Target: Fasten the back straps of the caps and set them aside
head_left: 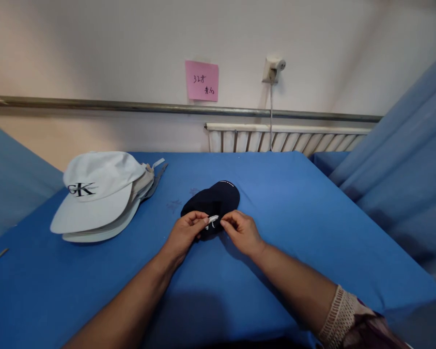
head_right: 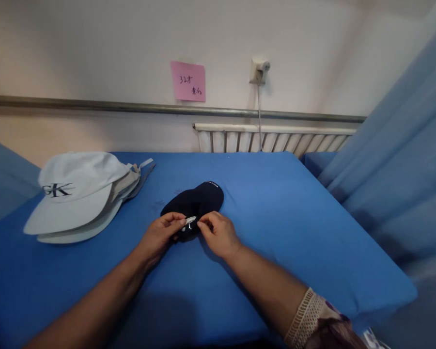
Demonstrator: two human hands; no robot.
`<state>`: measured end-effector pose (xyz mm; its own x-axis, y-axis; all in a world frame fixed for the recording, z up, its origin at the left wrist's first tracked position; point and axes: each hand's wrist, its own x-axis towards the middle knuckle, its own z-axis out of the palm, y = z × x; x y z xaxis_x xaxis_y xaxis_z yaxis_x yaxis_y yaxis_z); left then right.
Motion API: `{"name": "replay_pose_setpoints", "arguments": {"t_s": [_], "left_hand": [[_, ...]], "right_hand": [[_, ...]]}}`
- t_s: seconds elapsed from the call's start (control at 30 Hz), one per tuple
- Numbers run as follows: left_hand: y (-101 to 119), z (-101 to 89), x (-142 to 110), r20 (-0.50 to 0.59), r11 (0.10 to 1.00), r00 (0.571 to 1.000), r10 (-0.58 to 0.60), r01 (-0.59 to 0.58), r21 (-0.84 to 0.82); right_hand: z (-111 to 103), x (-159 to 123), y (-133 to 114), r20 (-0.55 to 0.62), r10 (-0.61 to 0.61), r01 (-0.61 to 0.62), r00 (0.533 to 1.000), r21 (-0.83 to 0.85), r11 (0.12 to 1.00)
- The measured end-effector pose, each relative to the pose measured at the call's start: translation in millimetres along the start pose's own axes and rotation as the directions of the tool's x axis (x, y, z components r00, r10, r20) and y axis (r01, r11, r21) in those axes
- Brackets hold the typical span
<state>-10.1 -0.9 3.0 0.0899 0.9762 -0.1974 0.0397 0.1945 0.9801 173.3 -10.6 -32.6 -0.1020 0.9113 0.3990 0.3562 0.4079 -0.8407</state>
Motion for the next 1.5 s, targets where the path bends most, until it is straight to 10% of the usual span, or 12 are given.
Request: {"name": "replay_pose_setpoints", "arguments": {"t_s": [0.23, 0.63, 1.5], "left_hand": [[4, 2.2, -3, 0.088, 1.000, 0.996, -0.014, 0.012, 0.023], [-2, -0.7, 2, 0.021, 1.000, 1.000, -0.004, 0.004, 0.031], [-3, -2.8, 4, 0.013, 1.000, 1.000, 0.010, -0.011, 0.023]], "right_hand": [[9, 1, 8, 0.029, 0.144, -0.147, 0.989, 0.254, 0.956], [4, 2, 1, 0.057, 0.022, -0.031, 0.998, 0.161, 0.986], [7, 2, 5, 0.080, 0.224, -0.238, 0.971, 0.338, 0.910]]}}
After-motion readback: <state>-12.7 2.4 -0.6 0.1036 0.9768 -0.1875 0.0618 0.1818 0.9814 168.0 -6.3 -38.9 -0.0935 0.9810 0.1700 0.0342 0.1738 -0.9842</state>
